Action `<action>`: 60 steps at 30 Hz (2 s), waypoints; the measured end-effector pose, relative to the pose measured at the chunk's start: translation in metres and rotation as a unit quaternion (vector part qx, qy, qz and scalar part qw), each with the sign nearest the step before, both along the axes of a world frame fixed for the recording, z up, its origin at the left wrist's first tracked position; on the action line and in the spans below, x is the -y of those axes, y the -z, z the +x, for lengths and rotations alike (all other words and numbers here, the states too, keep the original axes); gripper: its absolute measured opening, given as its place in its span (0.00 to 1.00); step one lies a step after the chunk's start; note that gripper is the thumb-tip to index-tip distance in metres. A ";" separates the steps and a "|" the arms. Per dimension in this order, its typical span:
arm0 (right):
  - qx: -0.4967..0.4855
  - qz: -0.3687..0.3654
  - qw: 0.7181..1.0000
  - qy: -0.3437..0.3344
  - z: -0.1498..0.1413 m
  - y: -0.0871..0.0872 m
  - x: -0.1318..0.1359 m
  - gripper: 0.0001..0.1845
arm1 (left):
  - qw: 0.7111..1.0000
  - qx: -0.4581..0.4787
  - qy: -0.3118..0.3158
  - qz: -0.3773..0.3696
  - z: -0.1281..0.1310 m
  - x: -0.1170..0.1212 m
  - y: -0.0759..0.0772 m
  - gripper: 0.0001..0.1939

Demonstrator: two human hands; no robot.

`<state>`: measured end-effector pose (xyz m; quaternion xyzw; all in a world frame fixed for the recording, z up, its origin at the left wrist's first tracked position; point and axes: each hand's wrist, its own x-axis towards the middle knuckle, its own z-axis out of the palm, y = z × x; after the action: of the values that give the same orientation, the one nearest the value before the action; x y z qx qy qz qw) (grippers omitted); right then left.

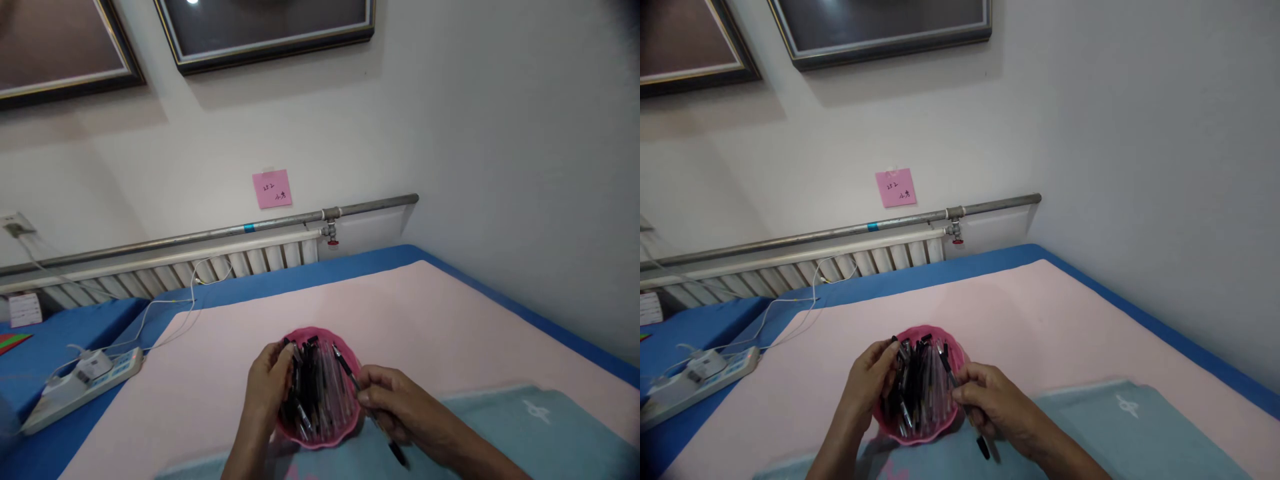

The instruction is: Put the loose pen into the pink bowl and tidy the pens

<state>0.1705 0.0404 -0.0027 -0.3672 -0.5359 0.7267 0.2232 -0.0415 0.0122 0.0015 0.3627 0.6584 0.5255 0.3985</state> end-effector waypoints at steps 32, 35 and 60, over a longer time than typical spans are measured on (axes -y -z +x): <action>-0.091 -0.055 0.991 -0.086 -0.007 -0.005 0.013 0.11 | 0.907 0.365 0.204 0.037 0.041 0.012 -0.005 0.13; -0.090 -0.054 0.990 -0.092 -0.007 -0.004 0.013 0.11 | 0.913 0.351 0.202 0.051 0.042 0.012 -0.003 0.11; -0.053 -0.082 0.994 -0.056 -0.009 -0.010 0.016 0.11 | 0.937 0.311 0.141 0.076 0.044 0.009 -0.003 0.12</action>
<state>0.1620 0.0244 0.0077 -0.3146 -0.4822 0.7978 0.1790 0.0028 0.0033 0.0049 0.2995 0.4020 0.5991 0.6243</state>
